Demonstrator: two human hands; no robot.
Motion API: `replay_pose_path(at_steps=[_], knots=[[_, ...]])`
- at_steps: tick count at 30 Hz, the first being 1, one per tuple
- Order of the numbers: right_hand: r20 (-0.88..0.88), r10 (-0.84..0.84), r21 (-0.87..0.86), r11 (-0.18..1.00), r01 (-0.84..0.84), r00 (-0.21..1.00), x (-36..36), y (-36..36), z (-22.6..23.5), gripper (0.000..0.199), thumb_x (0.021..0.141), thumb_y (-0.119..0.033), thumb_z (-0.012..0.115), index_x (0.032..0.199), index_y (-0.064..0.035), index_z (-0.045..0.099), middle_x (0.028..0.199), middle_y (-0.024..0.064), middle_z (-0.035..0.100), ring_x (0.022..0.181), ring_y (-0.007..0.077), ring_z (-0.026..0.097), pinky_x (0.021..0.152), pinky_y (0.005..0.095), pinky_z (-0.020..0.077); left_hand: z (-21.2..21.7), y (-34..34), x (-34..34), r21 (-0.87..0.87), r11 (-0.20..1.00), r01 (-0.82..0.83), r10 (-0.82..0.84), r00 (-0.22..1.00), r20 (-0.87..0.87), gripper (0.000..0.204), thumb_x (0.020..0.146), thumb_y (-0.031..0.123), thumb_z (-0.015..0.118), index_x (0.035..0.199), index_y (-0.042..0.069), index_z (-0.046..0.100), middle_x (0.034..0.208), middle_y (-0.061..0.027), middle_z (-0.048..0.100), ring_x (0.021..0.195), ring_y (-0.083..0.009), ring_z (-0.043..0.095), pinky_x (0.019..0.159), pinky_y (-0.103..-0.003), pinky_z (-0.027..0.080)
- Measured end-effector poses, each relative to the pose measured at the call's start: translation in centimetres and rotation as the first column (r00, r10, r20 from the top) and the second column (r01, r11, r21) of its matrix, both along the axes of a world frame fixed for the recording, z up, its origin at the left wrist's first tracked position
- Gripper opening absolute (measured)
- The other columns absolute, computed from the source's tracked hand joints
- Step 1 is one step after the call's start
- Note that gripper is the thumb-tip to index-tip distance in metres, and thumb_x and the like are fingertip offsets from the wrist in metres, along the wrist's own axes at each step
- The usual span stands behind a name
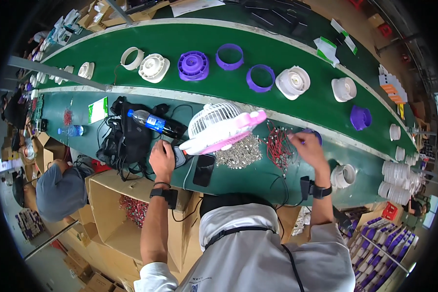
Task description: Assembling circular plastic housing components on an industrial production line.
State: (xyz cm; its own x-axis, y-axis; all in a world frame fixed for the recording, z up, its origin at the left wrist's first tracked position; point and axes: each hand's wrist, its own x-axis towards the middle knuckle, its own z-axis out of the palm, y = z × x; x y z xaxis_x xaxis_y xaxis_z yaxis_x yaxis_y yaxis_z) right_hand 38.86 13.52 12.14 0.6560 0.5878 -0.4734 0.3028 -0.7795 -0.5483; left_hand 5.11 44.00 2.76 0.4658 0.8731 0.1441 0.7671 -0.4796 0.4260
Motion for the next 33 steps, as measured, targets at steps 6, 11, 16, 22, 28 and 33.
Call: replay_pose_path(at_steps=[6, 11, 16, 22, 28, 33], knots=[[-0.145, 0.226, -0.021, 0.973, -0.231, 0.963, -3.4, -4.9, -8.1, 0.037, 0.094, -0.035, 0.064, 0.101, 0.0007, 0.07, 0.114, 0.0252, 0.063, 0.115, 0.0376, 0.06, 0.093, 0.0447, 0.0493, -0.2, 0.0, -0.3, 0.019, 1.0, 0.001, -0.001, 1.0, 0.0, 0.03, 0.098, 0.024, 0.045, 0.088, 0.003, 0.063, 0.089, -0.02, 0.067, 0.083, -0.0434, 0.063, 0.071, -0.051, 0.049], [-0.05, 0.162, 0.068, 0.985, -0.159, 0.985, -1.7, -3.0, -7.7, 0.034, 0.094, -0.03, 0.064, 0.106, 0.001, 0.069, 0.11, 0.0221, 0.064, 0.105, 0.0406, 0.061, 0.093, 0.0478, 0.0477, 0.1, -0.4, -0.1, -0.01, 1.0, -0.01, 0.01, 1.0, 0.005, 0.03, 0.098, 0.024, 0.045, 0.087, 0.002, 0.063, 0.089, -0.0213, 0.067, 0.083, -0.0447, 0.062, 0.071, -0.052, 0.048], [0.273, 0.181, 0.344, 0.899, -0.272, 0.945, 1.6, 4.3, -7.6, 0.031, 0.092, -0.023, 0.064, 0.11, 0.0025, 0.067, 0.131, 0.0248, 0.058, 0.12, 0.0428, 0.056, 0.104, 0.0452, 0.0443, -0.1, -0.3, -0.2, -0.013, 1.0, -0.012, 0.012, 1.0, 0.01, 0.03, 0.098, 0.024, 0.045, 0.086, 0.003, 0.063, 0.088, -0.02, 0.067, 0.082, -0.0442, 0.062, 0.07, -0.051, 0.049], [0.451, 0.134, 0.287, 0.915, -0.285, 0.883, 10.3, 12.8, -15.6, 0.024, 0.089, -0.016, 0.064, 0.108, -0.0022, 0.067, 0.129, 0.0261, 0.058, 0.12, 0.0421, 0.057, 0.102, 0.0465, 0.0467, 0.0, -0.4, -0.1, -0.039, 0.999, -0.032, 0.033, 0.999, 0.035, 0.029, 0.098, 0.024, 0.046, 0.087, 0.003, 0.062, 0.088, -0.02, 0.066, 0.082, -0.0439, 0.062, 0.069, -0.051, 0.049], [0.474, 0.068, 0.036, 0.995, -0.097, 0.878, 12.5, 15.0, -16.9, 0.016, 0.087, -0.01, 0.063, 0.102, -0.0078, 0.064, 0.096, 0.0257, 0.069, 0.092, 0.045, 0.067, 0.081, 0.0522, 0.0552, 0.1, -0.3, 0.1, -0.007, 1.0, -0.018, 0.018, 1.0, 0.024, 0.023, 0.097, 0.018, 0.048, 0.085, 0.003, 0.06, 0.085, -0.0183, 0.064, 0.08, -0.0414, 0.062, 0.069, -0.051, 0.048], [0.535, -0.055, 0.321, 0.936, -0.143, 0.843, 11.8, 17.6, -11.3, 0.012, 0.09, -0.01, 0.062, 0.1, -0.0053, 0.068, 0.095, 0.0191, 0.071, 0.088, 0.0417, 0.068, 0.077, 0.0502, 0.0553, 0.2, -0.2, -0.2, -0.026, 1.0, -0.017, 0.017, 1.0, 0.014, 0.022, 0.097, 0.017, 0.049, 0.084, 0.002, 0.059, 0.084, -0.0184, 0.062, 0.08, -0.0409, 0.061, 0.069, -0.05, 0.048]])
